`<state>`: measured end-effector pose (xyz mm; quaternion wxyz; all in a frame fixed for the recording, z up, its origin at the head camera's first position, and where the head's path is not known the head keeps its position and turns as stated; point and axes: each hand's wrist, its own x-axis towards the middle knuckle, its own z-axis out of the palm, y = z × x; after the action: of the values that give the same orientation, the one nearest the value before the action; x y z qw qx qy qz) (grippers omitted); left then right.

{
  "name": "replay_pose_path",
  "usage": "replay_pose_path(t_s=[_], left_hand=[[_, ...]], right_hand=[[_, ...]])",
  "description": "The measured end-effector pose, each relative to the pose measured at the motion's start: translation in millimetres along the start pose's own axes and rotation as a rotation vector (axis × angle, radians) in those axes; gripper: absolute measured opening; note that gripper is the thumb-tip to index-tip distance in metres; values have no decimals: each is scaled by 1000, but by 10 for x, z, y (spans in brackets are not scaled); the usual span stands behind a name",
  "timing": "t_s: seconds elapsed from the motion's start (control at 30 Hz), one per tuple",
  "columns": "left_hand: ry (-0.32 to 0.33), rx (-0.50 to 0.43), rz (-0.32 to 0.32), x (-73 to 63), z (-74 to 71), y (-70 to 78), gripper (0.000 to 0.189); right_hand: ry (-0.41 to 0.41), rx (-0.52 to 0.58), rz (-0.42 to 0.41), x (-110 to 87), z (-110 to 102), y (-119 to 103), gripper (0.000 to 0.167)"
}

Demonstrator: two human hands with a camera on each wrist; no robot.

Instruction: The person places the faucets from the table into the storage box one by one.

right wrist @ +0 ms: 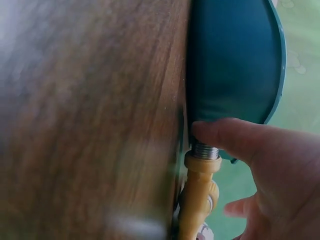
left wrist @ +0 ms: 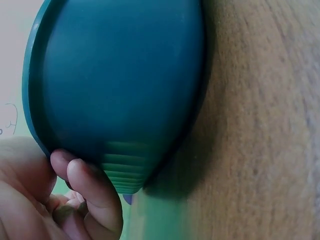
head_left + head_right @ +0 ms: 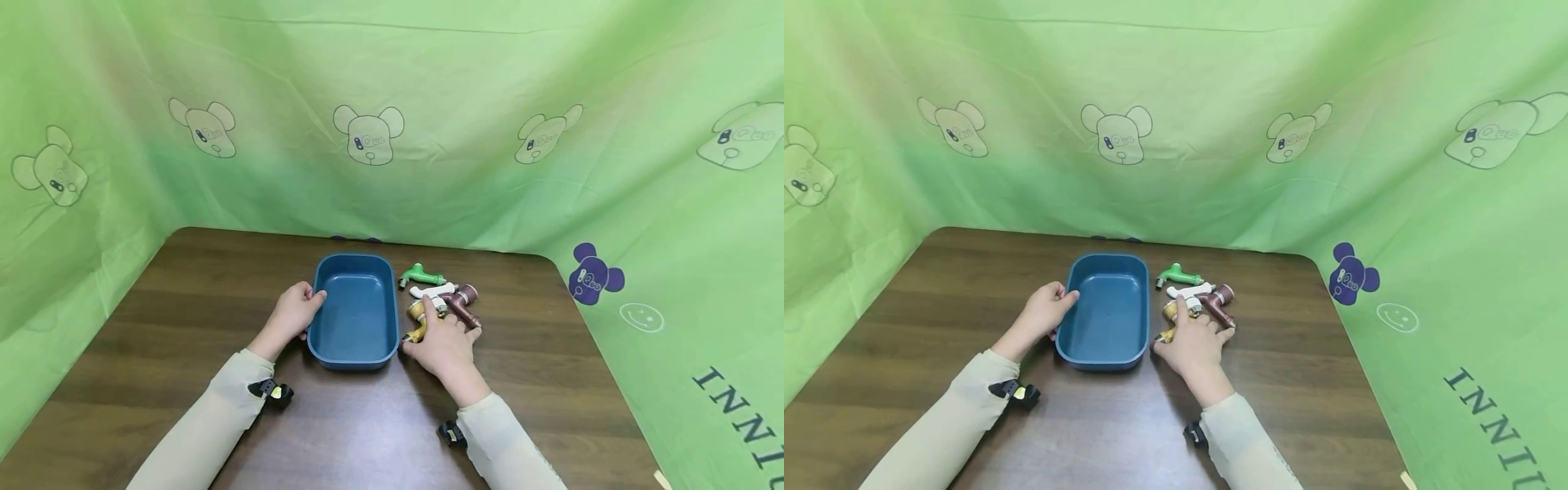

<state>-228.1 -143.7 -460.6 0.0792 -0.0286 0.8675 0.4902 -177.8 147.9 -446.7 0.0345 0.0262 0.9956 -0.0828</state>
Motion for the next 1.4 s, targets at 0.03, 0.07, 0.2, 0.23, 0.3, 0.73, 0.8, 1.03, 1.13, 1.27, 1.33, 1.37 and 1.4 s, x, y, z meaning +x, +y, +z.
replay_pose_path(t_s=[0.03, 0.07, 0.2, 0.23, 0.3, 0.73, 0.8, 1.03, 1.13, 1.27, 1.33, 1.37, 1.4], left_hand=[[0, 3, -3, 2, -1, -10, 34], [2, 3, -4, 6, -3, -20, 34], [3, -1, -6, 17, -4, -41, 34], [2, -2, -6, 20, -4, -41, 34], [1, -2, -10, 29, -3, -39, 35], [2, 24, 0, 19, -22, 1, 33], [-3, 24, 0, 25, -20, -3, 33], [-16, 12, -11, 25, -8, -9, 33], [-16, 13, -13, 26, -4, -11, 33], [-13, 18, -12, 26, 1, -7, 33], [-14, 19, -13, 27, 1, -1, 33], [-14, 19, -15, 28, 1, 2, 33], [-16, 19, -17, 27, 0, 6, 33]], right_hand=[[6, 1, -8, 2, 6, 3, 108], [12, 5, -16, 4, 11, 7, 108], [29, 21, -37, 5, 17, 19, 109], [35, 25, -41, 5, 17, 24, 108], [47, 33, -52, 3, 20, 33, 108], [137, 84, -156, -13, -27, 116, 110], [142, 89, -165, -10, -28, 138, 110], [147, 111, -194, -17, -46, 188, 111], [168, 121, -206, -28, -65, 201, 111], [189, 125, -216, -38, -79, 226, 109], [189, 124, -220, -41, -86, 239, 108], [189, 122, -223, -43, -90, 245, 107], [190, 118, -224, -44, -94, 252, 106]])
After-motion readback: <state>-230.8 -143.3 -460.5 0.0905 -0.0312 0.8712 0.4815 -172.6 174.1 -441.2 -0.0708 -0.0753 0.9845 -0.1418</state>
